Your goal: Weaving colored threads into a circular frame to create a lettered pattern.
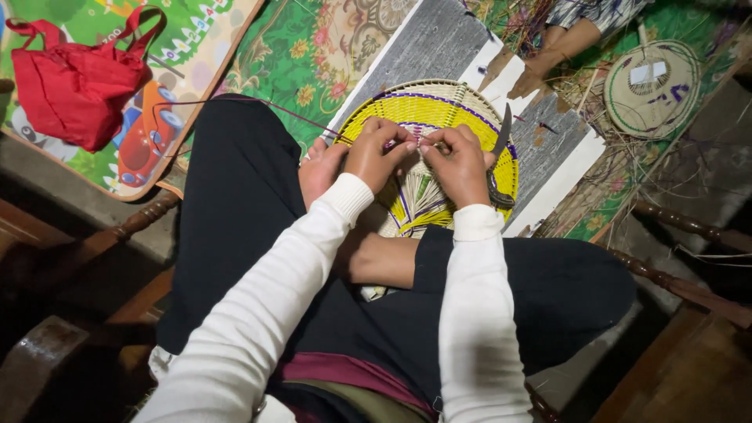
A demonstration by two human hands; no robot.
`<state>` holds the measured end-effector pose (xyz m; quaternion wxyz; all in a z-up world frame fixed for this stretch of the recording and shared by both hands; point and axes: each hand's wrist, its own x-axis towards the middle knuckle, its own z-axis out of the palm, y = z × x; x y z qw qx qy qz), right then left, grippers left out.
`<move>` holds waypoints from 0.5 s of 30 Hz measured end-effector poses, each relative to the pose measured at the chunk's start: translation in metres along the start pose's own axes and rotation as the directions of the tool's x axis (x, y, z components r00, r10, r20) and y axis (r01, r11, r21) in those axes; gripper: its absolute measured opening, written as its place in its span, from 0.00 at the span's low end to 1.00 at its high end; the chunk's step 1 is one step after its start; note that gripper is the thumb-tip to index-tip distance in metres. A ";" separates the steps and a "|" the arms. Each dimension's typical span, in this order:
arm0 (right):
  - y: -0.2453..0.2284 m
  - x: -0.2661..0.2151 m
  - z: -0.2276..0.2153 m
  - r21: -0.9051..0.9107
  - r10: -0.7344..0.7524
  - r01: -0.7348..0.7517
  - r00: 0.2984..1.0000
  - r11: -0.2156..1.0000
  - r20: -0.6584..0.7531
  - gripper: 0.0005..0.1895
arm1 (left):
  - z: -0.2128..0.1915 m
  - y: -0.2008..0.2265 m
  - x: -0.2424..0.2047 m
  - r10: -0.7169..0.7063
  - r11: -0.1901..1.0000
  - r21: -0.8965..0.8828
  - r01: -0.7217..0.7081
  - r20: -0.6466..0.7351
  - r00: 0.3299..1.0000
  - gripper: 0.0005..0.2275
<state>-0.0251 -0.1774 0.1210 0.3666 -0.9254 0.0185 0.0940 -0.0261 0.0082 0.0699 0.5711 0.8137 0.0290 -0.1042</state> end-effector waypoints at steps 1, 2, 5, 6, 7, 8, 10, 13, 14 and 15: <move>0.004 0.000 0.003 -0.002 -0.001 0.001 1.000 1.000 0.003 0.06 | 0.000 -0.003 0.002 -0.002 1.000 -0.002 0.002 -0.002 1.000 0.06; 0.007 0.001 0.006 -0.007 -0.018 0.018 1.000 1.000 -0.006 0.06 | 0.000 -0.005 0.004 0.025 1.000 -0.001 -0.025 0.013 1.000 0.06; 0.008 0.001 0.008 -0.024 -0.042 0.041 0.999 0.999 -0.025 0.06 | 0.002 -0.012 0.009 0.068 0.998 -0.004 -0.068 0.028 0.997 0.06; 0.007 0.001 0.008 -0.034 -0.047 0.046 0.998 0.998 -0.039 0.06 | 0.003 -0.014 0.010 0.087 0.996 -0.007 -0.087 0.032 0.996 0.06; 0.004 -0.001 0.007 -0.035 -0.048 0.047 0.998 0.998 -0.037 0.06 | 0.004 -0.017 0.011 0.086 0.996 -0.007 -0.085 0.030 0.996 0.06; 0.001 -0.002 0.006 -0.050 -0.041 0.039 0.998 0.998 -0.053 0.05 | 0.005 -0.020 0.012 0.078 0.997 -0.010 -0.077 0.029 0.997 0.07; 0.000 -0.004 0.007 -0.065 -0.034 0.030 0.997 0.997 -0.069 0.05 | 0.004 -0.021 0.014 0.070 0.998 -0.012 -0.069 0.029 0.997 0.09; 0.004 -0.003 0.009 -0.080 -0.039 0.033 0.996 0.996 -0.076 0.05 | -0.002 -0.013 0.013 0.021 1.000 -0.006 -0.021 0.025 0.999 0.08; 0.006 -0.003 0.009 -0.108 -0.038 0.031 0.997 0.994 -0.065 0.06 | -0.005 -0.008 0.011 -0.011 1.000 0.026 0.010 0.035 0.999 0.08; 0.008 -0.003 0.010 -0.137 -0.036 0.029 0.998 0.990 -0.055 0.08 | -0.008 -0.003 0.010 -0.043 0.997 0.059 0.040 0.044 0.998 0.08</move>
